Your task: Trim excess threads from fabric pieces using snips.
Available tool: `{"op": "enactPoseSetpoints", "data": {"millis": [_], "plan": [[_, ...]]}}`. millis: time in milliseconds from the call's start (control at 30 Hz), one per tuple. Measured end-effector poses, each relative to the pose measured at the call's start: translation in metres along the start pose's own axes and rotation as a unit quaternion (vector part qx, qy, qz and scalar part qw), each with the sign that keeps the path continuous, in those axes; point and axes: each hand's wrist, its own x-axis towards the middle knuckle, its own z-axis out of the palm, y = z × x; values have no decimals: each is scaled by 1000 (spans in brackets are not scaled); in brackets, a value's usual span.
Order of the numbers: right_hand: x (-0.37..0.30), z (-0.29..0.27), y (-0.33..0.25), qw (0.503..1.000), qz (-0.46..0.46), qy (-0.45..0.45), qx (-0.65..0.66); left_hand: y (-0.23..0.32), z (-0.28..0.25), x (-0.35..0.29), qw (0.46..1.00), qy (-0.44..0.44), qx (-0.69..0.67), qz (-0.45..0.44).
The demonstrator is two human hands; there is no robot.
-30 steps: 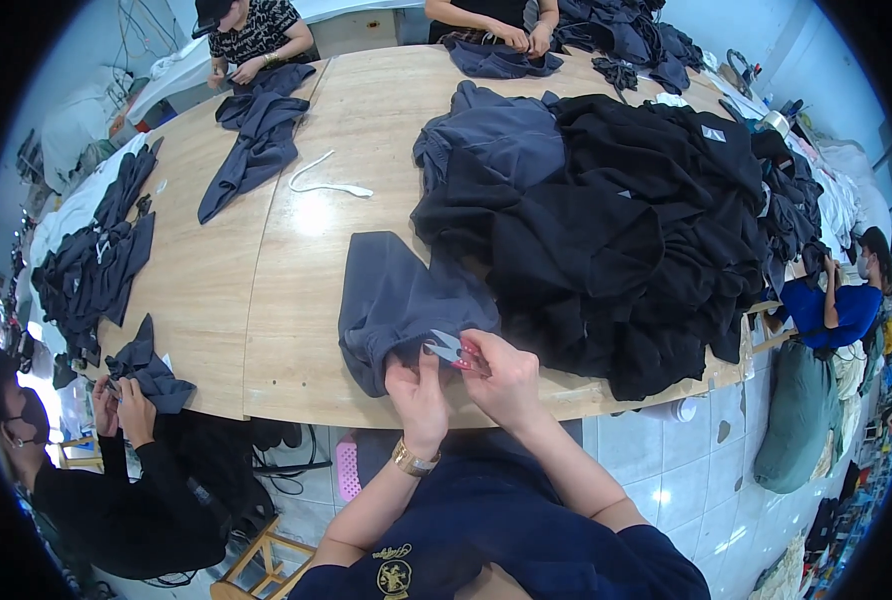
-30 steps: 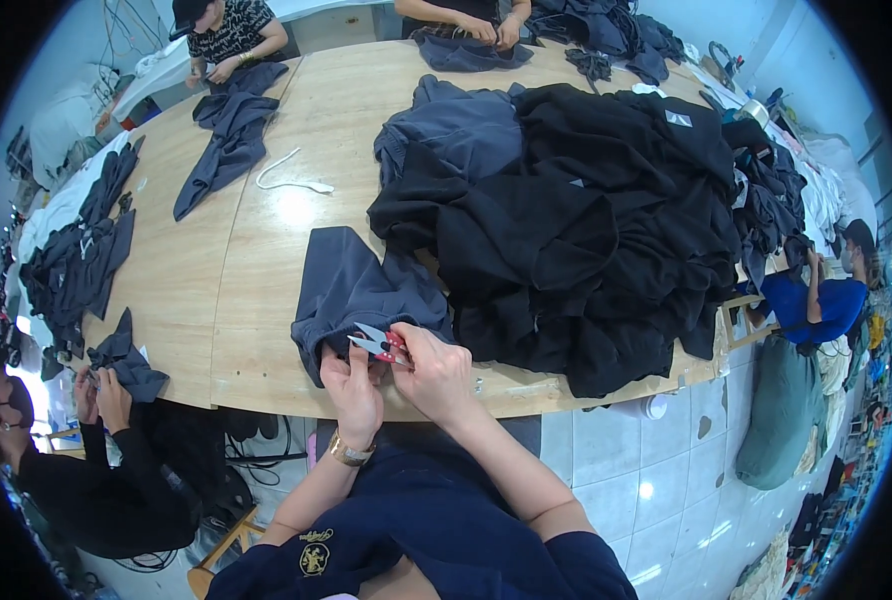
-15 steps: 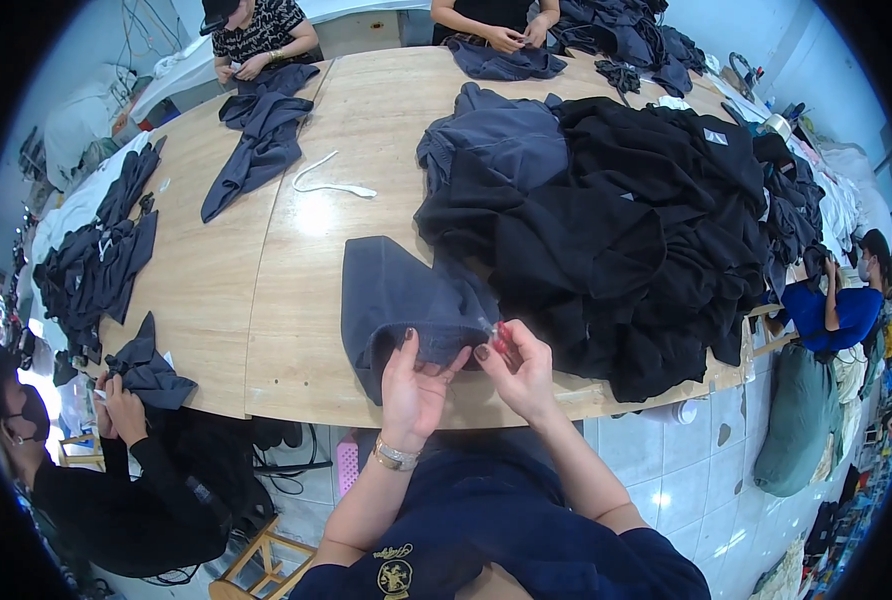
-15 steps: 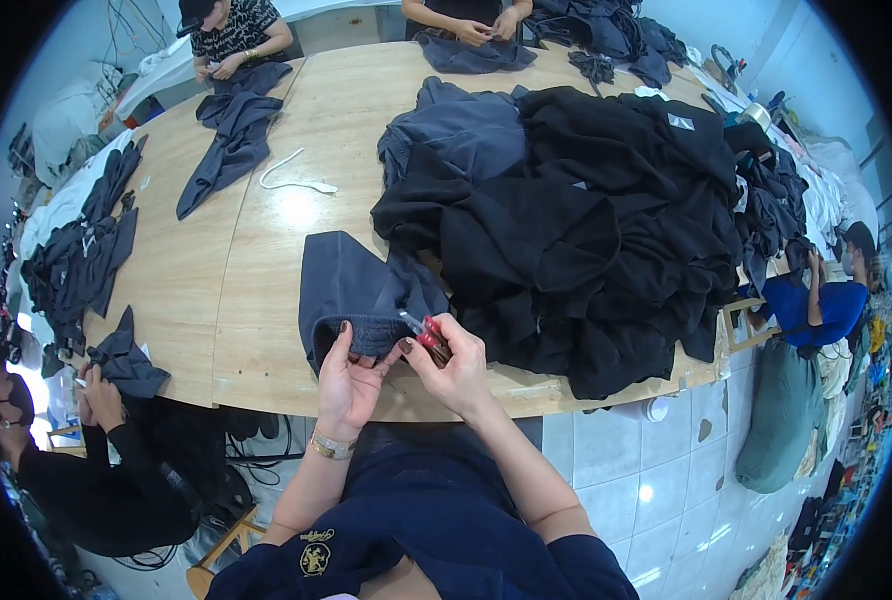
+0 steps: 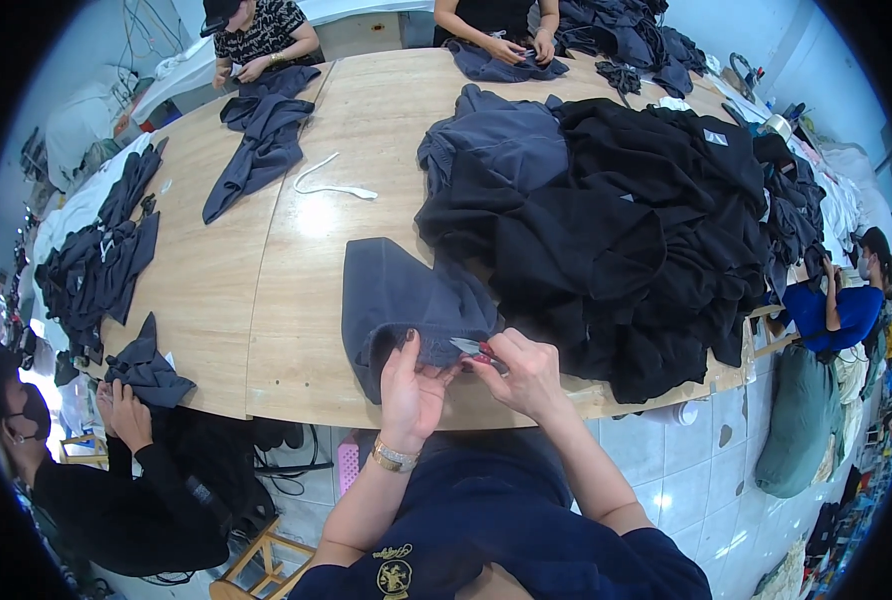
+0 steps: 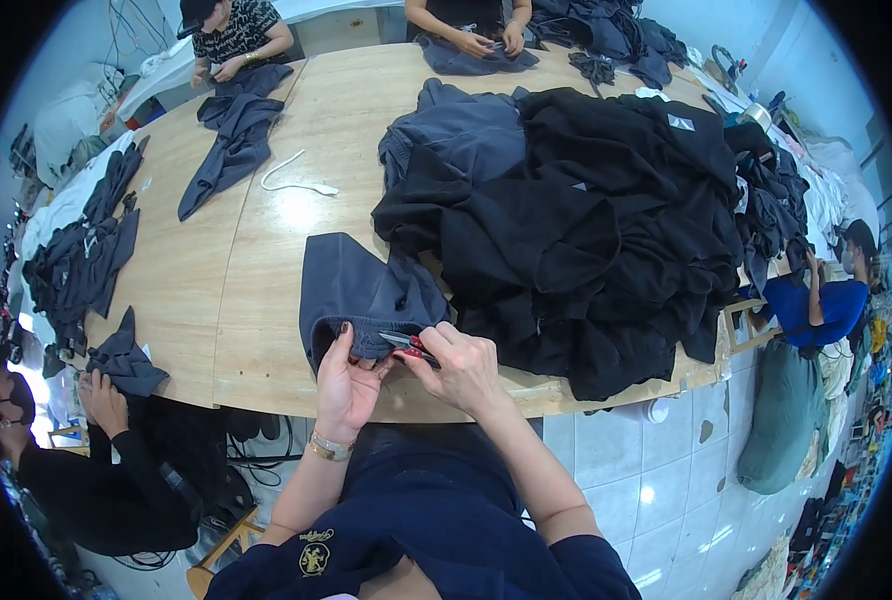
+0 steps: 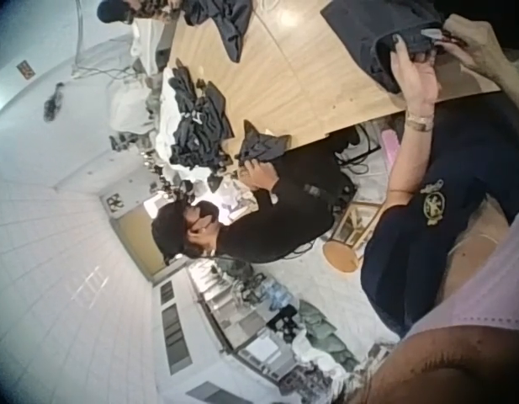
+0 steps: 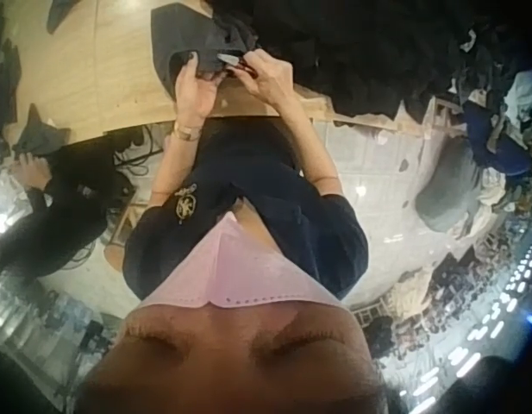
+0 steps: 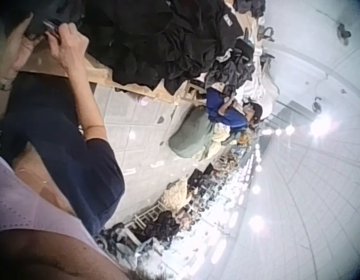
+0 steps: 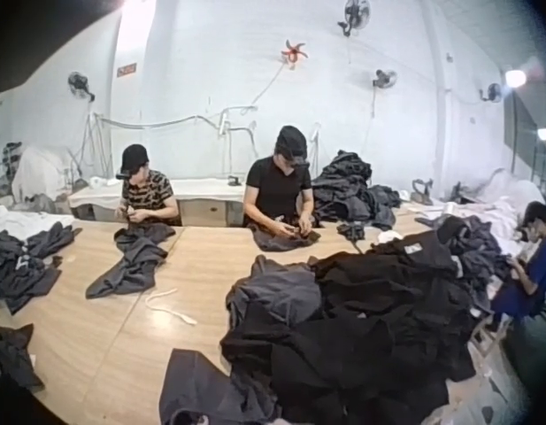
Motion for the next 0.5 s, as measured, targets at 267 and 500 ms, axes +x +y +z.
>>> {"op": "enactPoseSetpoints", "data": {"millis": [267,500], "plan": [[2,2,-4,993,63,27,98,1,13,-5,1000,6,15,16],[13,1,-21,964,102,11,244,-6,2,0,998,-23,35,50]]}}
